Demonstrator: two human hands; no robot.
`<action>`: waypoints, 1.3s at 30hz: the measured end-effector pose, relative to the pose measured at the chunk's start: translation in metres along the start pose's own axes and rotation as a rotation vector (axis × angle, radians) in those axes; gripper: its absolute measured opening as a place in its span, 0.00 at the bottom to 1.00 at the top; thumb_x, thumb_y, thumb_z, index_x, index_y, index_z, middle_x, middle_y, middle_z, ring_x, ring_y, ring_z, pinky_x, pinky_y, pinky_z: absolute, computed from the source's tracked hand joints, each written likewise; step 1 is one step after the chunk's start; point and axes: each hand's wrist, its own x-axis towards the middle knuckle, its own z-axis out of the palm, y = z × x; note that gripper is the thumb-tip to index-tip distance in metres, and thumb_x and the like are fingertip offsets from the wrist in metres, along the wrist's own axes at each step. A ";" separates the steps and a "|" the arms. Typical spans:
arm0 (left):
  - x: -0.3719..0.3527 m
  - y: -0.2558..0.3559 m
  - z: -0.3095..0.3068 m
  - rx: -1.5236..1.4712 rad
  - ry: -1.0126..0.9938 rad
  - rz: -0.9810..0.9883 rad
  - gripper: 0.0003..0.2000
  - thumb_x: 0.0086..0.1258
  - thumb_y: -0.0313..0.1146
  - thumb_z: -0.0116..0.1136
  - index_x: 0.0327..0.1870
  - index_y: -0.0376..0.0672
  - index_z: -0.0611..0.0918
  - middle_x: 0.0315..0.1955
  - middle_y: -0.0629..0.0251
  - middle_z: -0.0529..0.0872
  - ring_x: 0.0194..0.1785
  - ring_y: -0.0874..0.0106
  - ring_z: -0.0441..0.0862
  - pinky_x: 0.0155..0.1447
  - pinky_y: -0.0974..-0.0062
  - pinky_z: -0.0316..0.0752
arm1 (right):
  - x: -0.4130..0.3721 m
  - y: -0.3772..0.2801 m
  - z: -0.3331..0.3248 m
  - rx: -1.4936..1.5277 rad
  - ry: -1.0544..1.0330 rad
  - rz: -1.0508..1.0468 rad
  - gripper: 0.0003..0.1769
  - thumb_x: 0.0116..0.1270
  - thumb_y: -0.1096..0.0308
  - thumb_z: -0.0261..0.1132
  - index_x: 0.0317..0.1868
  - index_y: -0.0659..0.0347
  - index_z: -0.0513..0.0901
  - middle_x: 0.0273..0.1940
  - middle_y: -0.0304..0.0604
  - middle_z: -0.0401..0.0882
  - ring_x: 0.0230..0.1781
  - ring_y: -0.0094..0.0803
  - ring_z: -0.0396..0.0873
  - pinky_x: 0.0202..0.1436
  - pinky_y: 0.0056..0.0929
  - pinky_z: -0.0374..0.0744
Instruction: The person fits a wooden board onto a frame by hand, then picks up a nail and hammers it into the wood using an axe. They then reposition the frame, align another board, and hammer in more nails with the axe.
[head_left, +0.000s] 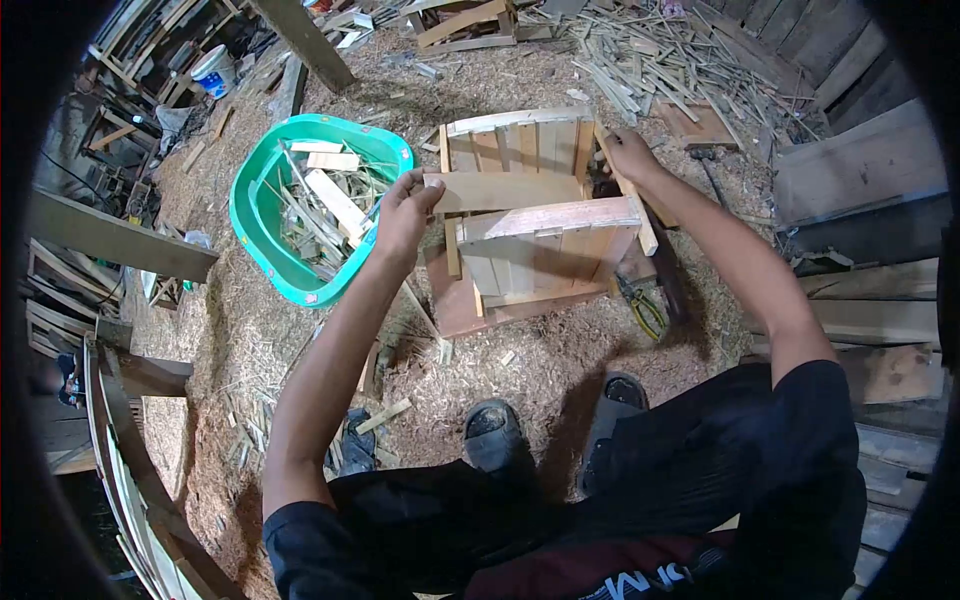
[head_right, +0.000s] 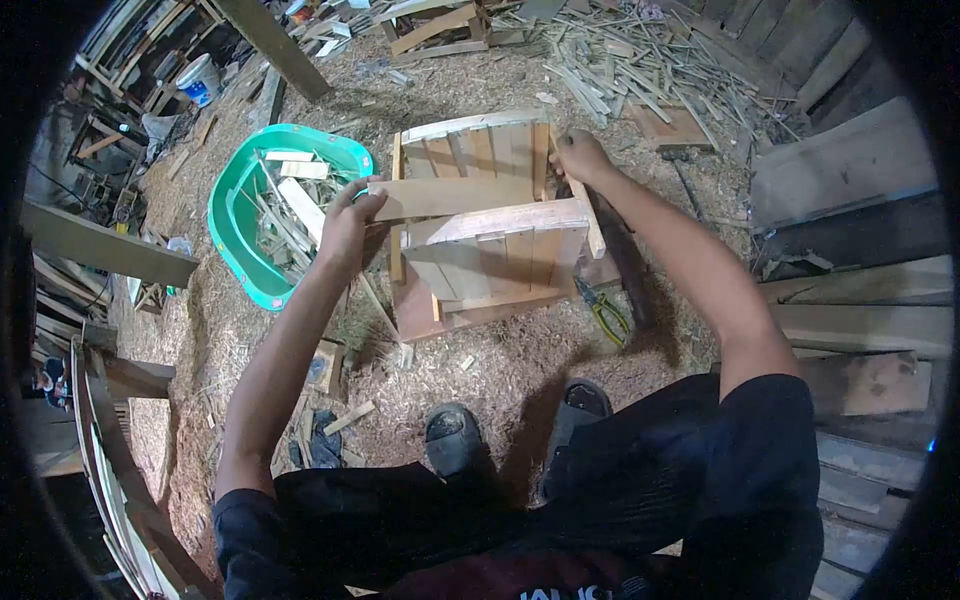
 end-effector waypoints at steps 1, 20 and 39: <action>0.002 0.004 0.001 -0.067 -0.014 0.006 0.11 0.73 0.31 0.61 0.54 0.43 0.82 0.36 0.70 0.85 0.38 0.79 0.80 0.41 0.75 0.74 | 0.002 -0.002 0.000 -0.166 0.028 -0.048 0.22 0.79 0.56 0.53 0.48 0.74 0.76 0.40 0.60 0.86 0.38 0.52 0.85 0.44 0.50 0.82; -0.007 0.004 -0.022 0.304 -0.024 0.031 0.24 0.81 0.52 0.52 0.53 0.38 0.88 0.37 0.70 0.88 0.37 0.80 0.77 0.45 0.77 0.72 | -0.110 -0.059 -0.040 -0.304 -0.362 -0.637 0.38 0.63 0.50 0.76 0.66 0.64 0.75 0.56 0.51 0.78 0.60 0.45 0.77 0.64 0.43 0.76; -0.024 0.004 -0.023 0.928 -0.375 0.520 0.34 0.52 0.45 0.81 0.59 0.39 0.80 0.56 0.54 0.79 0.62 0.57 0.77 0.67 0.61 0.72 | -0.129 -0.061 -0.036 -0.347 -0.423 -0.640 0.36 0.72 0.46 0.66 0.69 0.65 0.71 0.60 0.53 0.76 0.64 0.45 0.74 0.68 0.43 0.73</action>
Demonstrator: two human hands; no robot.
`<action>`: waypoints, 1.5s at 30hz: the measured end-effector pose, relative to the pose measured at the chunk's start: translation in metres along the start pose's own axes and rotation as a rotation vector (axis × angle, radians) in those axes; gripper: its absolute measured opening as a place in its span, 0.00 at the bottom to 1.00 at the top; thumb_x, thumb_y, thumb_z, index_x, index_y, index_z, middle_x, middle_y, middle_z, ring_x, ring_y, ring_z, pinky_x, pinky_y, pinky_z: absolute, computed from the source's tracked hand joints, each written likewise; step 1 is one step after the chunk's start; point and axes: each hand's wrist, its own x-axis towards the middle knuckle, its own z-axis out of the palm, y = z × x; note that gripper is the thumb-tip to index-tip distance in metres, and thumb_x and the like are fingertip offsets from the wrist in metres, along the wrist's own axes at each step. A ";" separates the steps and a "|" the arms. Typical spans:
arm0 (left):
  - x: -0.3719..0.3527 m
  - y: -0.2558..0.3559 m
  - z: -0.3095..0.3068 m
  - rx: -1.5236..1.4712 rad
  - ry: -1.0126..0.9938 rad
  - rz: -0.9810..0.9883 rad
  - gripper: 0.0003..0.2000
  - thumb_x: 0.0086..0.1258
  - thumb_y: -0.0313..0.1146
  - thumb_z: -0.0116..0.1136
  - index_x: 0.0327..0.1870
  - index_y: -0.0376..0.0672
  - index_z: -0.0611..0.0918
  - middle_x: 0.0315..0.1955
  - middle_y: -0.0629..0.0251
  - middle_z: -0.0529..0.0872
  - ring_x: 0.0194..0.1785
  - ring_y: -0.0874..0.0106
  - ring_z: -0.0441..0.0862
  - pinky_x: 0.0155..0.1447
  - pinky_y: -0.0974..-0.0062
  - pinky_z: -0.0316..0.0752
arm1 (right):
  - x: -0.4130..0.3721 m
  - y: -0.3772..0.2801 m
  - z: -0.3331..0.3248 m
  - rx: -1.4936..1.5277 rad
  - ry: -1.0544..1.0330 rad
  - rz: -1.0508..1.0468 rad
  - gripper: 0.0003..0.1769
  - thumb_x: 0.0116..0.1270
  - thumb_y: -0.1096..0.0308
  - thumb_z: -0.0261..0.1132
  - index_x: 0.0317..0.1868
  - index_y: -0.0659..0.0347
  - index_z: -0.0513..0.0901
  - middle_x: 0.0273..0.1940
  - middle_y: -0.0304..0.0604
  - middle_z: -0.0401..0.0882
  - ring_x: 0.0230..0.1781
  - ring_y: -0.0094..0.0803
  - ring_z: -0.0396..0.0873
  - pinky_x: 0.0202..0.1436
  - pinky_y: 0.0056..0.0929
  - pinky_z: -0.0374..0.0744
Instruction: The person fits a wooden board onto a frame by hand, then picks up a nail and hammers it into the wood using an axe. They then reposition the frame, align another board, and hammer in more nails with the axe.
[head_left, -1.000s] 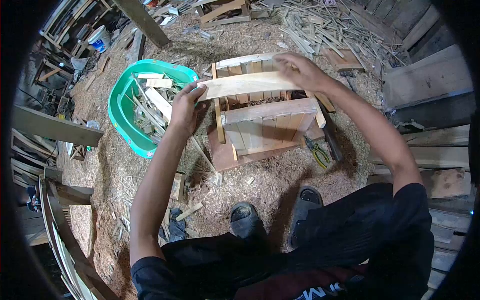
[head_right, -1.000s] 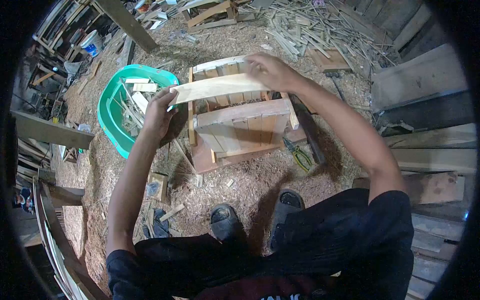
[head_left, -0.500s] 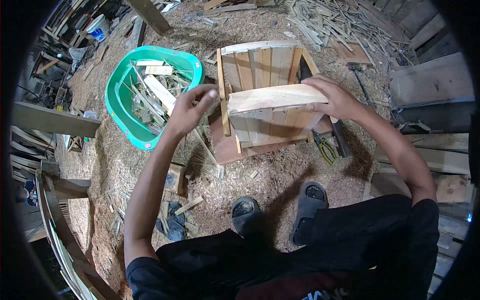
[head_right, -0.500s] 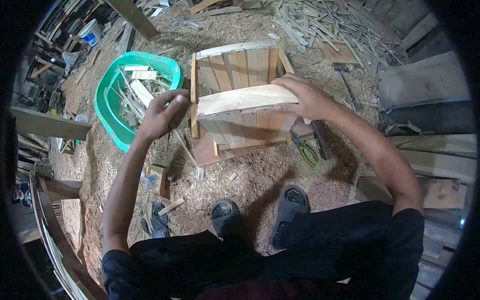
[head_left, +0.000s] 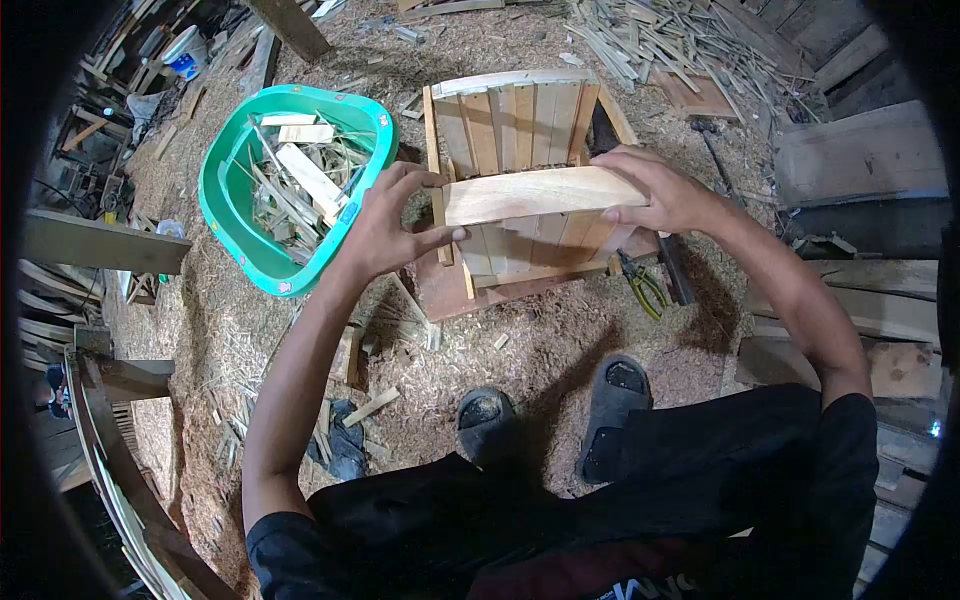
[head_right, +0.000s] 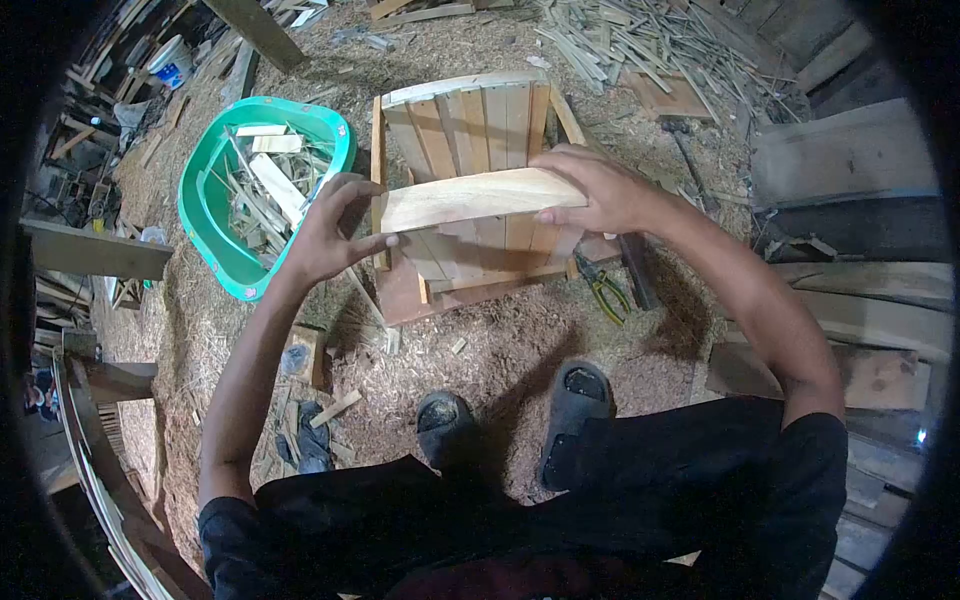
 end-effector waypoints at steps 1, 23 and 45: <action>0.002 -0.002 -0.003 0.046 -0.016 0.008 0.35 0.52 0.46 0.81 0.59 0.39 0.80 0.56 0.54 0.79 0.62 0.58 0.77 0.68 0.61 0.72 | -0.001 0.010 0.003 0.017 0.042 -0.018 0.36 0.74 0.45 0.62 0.69 0.65 0.72 0.60 0.53 0.76 0.65 0.45 0.75 0.69 0.43 0.73; 0.014 0.004 -0.015 0.175 -0.109 0.106 0.31 0.51 0.42 0.82 0.54 0.36 0.81 0.53 0.52 0.79 0.59 0.54 0.78 0.65 0.60 0.73 | -0.010 0.034 -0.055 0.064 -0.215 0.080 0.39 0.54 0.57 0.81 0.65 0.65 0.81 0.61 0.53 0.78 0.63 0.47 0.76 0.70 0.40 0.71; 0.020 0.003 -0.021 0.061 -0.217 0.029 0.32 0.51 0.43 0.82 0.55 0.37 0.80 0.57 0.55 0.78 0.63 0.57 0.78 0.67 0.61 0.74 | -0.018 0.035 -0.050 0.114 -0.123 0.084 0.37 0.57 0.54 0.80 0.64 0.63 0.81 0.62 0.52 0.80 0.66 0.45 0.76 0.72 0.43 0.71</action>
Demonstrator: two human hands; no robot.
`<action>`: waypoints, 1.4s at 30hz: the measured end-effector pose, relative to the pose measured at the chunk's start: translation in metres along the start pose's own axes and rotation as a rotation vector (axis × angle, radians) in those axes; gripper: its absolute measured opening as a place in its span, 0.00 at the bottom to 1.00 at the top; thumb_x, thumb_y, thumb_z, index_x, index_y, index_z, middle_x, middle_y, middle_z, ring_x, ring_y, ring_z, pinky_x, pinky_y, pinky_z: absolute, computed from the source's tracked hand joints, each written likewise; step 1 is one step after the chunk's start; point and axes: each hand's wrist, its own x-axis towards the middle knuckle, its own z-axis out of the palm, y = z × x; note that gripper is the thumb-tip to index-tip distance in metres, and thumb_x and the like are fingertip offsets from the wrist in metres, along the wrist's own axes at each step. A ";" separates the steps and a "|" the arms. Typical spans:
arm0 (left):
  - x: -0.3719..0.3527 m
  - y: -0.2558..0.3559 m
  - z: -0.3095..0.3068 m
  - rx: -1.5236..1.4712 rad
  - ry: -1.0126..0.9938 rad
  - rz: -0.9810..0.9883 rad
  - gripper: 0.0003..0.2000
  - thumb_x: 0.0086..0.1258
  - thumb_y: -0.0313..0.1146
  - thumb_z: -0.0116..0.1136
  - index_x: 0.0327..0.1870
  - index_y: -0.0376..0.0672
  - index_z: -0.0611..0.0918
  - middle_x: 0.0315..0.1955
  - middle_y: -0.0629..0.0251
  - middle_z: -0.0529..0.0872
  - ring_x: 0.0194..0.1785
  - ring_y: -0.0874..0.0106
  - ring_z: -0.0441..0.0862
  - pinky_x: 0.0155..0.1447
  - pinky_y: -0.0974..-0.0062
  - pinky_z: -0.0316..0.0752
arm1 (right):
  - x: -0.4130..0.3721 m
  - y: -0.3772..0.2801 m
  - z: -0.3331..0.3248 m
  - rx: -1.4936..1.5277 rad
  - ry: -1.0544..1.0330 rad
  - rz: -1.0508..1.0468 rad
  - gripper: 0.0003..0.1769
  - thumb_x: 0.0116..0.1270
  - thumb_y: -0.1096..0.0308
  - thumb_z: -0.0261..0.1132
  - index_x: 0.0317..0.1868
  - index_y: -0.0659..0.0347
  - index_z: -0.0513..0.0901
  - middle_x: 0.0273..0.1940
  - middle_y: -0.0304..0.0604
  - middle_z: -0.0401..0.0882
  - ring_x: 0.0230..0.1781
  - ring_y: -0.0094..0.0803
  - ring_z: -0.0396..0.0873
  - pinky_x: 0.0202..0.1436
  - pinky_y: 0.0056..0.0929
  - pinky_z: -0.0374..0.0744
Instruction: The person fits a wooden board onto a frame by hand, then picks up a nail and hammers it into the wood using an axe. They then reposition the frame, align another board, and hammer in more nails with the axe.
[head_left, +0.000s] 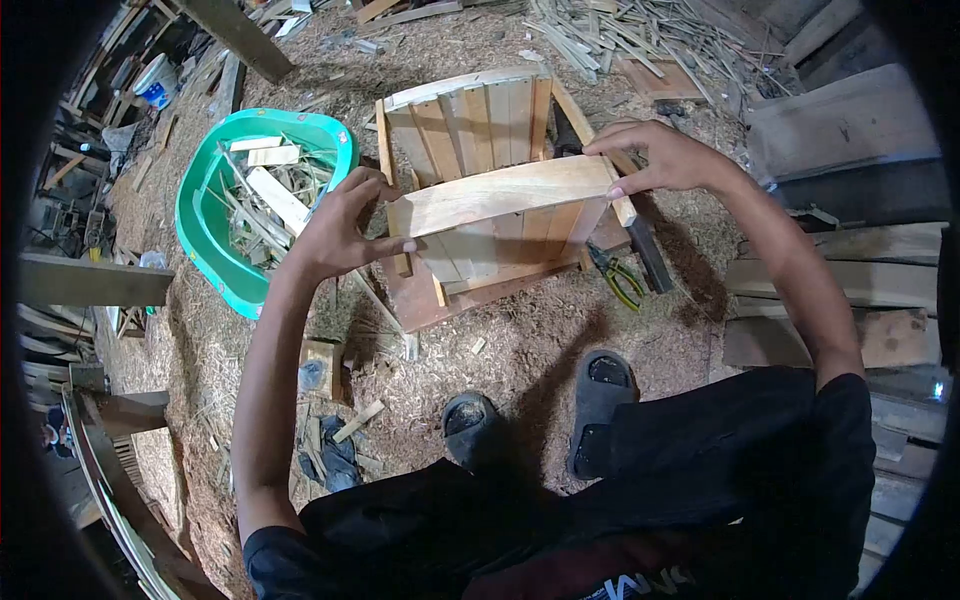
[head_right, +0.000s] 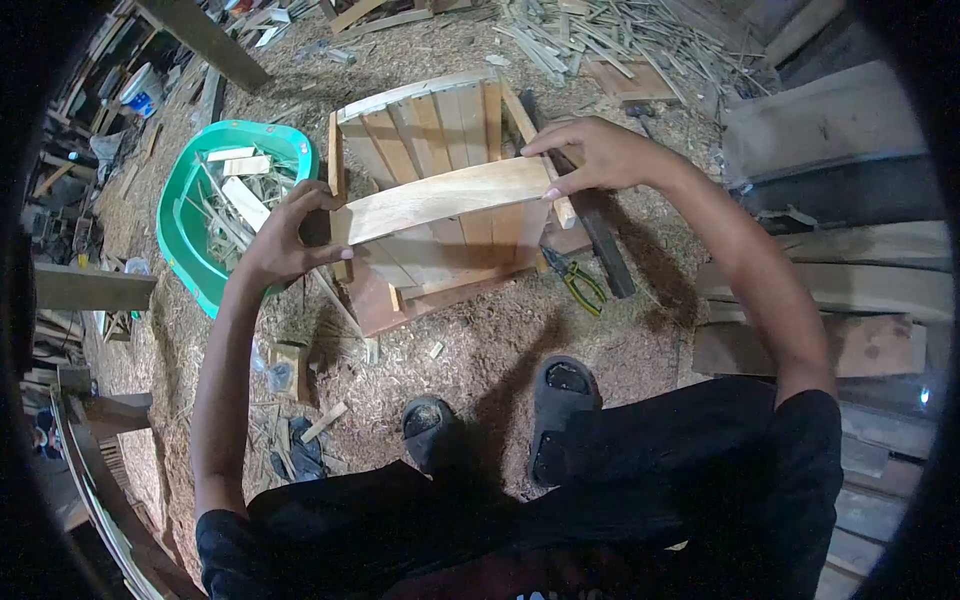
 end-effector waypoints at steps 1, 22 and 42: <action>-0.001 0.002 -0.001 0.012 -0.005 0.006 0.33 0.51 0.44 0.82 0.56 0.37 0.80 0.57 0.55 0.78 0.63 0.57 0.78 0.67 0.60 0.73 | -0.001 0.002 0.000 0.013 0.006 0.009 0.36 0.58 0.54 0.79 0.65 0.61 0.81 0.63 0.52 0.80 0.66 0.44 0.76 0.72 0.44 0.71; 0.002 0.003 0.012 -0.044 0.127 0.181 0.16 0.66 0.37 0.70 0.52 0.41 0.86 0.60 0.54 0.82 0.65 0.57 0.77 0.69 0.59 0.70 | 0.011 -0.020 0.024 -0.103 0.008 -0.070 0.32 0.56 0.58 0.80 0.62 0.52 0.85 0.59 0.49 0.77 0.64 0.45 0.74 0.70 0.41 0.72; 0.004 -0.006 0.002 -0.092 -0.018 0.180 0.27 0.47 0.33 0.83 0.53 0.44 0.88 0.54 0.60 0.85 0.62 0.59 0.80 0.68 0.62 0.74 | 0.005 -0.012 0.029 0.161 0.105 -0.011 0.39 0.61 0.49 0.77 0.67 0.64 0.78 0.62 0.53 0.77 0.66 0.45 0.74 0.71 0.43 0.71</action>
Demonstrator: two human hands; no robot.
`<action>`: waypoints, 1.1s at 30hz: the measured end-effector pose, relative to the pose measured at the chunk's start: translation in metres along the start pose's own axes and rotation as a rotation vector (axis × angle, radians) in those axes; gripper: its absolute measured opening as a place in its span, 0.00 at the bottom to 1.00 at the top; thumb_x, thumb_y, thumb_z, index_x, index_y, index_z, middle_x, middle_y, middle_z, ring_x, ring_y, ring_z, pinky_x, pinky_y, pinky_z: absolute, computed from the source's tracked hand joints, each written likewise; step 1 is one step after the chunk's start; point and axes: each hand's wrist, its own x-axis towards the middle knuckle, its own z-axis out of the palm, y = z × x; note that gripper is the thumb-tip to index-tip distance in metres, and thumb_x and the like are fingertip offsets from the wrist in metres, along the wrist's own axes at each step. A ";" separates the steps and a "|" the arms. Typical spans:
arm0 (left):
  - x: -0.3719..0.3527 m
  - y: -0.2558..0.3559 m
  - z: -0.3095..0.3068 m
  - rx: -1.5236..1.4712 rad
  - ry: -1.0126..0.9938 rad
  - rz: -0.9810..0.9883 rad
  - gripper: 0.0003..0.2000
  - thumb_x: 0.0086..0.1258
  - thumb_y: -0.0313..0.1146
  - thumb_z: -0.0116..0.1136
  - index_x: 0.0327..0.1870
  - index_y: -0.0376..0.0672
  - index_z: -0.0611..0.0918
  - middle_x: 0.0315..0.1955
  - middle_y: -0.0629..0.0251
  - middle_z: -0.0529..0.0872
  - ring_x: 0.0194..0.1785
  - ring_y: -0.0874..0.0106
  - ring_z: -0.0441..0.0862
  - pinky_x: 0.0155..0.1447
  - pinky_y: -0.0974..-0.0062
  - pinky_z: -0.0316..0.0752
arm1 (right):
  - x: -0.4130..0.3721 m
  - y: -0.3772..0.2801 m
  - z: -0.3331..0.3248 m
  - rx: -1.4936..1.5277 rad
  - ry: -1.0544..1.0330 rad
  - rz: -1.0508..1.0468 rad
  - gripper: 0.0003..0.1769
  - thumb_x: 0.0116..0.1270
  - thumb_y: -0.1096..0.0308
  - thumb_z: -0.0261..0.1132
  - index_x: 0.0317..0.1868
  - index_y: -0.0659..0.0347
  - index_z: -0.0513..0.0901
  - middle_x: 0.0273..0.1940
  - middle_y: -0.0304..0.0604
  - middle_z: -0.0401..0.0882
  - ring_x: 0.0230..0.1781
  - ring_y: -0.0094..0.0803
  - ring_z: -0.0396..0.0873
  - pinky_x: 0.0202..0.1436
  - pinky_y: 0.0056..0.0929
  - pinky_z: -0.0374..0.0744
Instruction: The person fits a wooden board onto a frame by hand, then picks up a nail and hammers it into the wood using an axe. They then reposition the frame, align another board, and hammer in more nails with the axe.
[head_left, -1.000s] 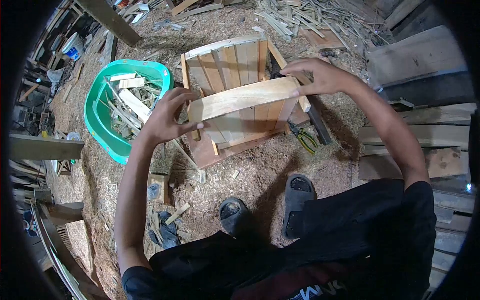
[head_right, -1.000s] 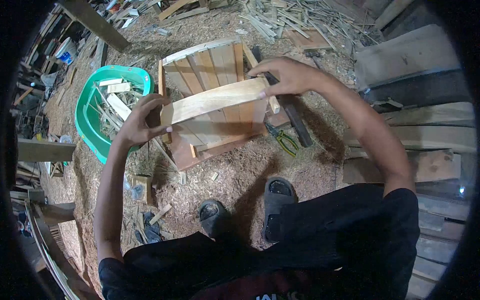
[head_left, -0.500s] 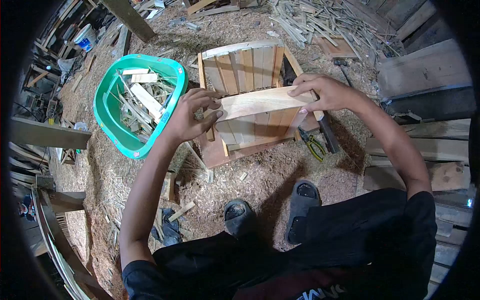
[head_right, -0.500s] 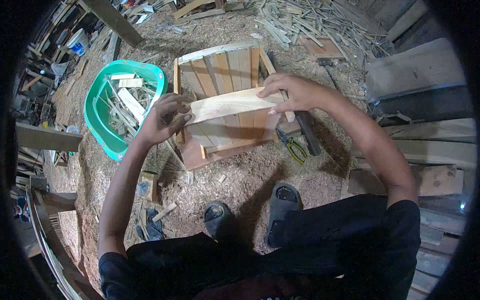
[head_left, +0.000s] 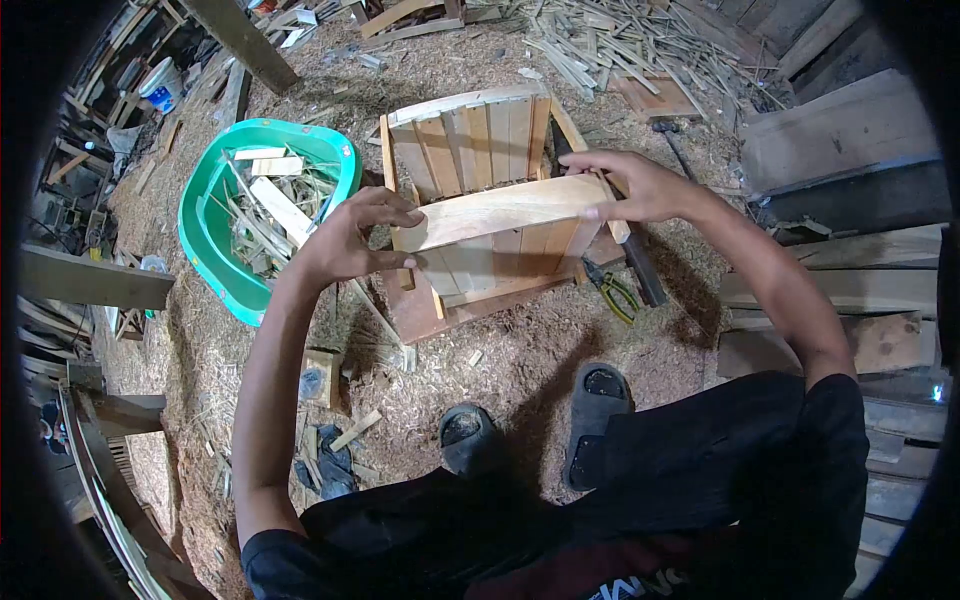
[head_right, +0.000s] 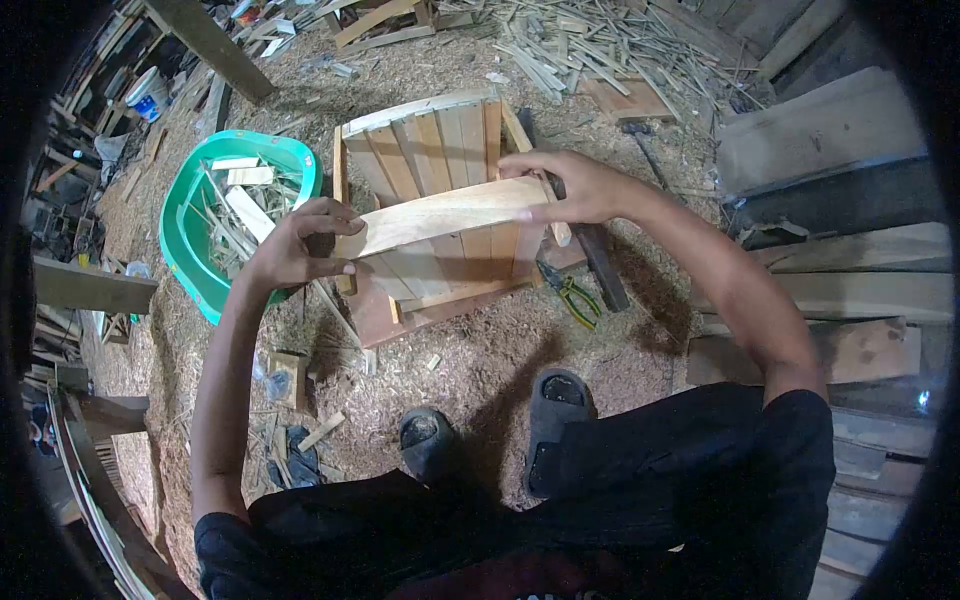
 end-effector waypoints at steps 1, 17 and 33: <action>0.000 0.001 0.000 -0.015 0.000 -0.004 0.28 0.47 0.33 0.83 0.54 0.44 0.88 0.54 0.59 0.85 0.62 0.59 0.80 0.68 0.62 0.75 | 0.001 0.001 0.000 -0.058 -0.013 -0.002 0.39 0.60 0.50 0.77 0.66 0.65 0.78 0.61 0.53 0.78 0.65 0.45 0.75 0.71 0.43 0.72; 0.004 0.037 0.013 0.375 0.035 -0.077 0.31 0.51 0.42 0.77 0.57 0.38 0.85 0.50 0.53 0.84 0.60 0.53 0.78 0.66 0.57 0.72 | 0.000 -0.001 -0.001 -0.198 -0.053 -0.057 0.36 0.54 0.60 0.77 0.61 0.70 0.79 0.56 0.55 0.81 0.58 0.48 0.80 0.63 0.41 0.76; 0.001 0.021 0.011 0.259 0.118 -0.063 0.39 0.42 0.44 0.84 0.60 0.39 0.83 0.58 0.52 0.83 0.66 0.53 0.76 0.70 0.57 0.71 | 0.002 -0.026 -0.003 -0.445 -0.117 0.026 0.42 0.53 0.55 0.81 0.65 0.68 0.78 0.55 0.54 0.80 0.57 0.51 0.79 0.62 0.43 0.76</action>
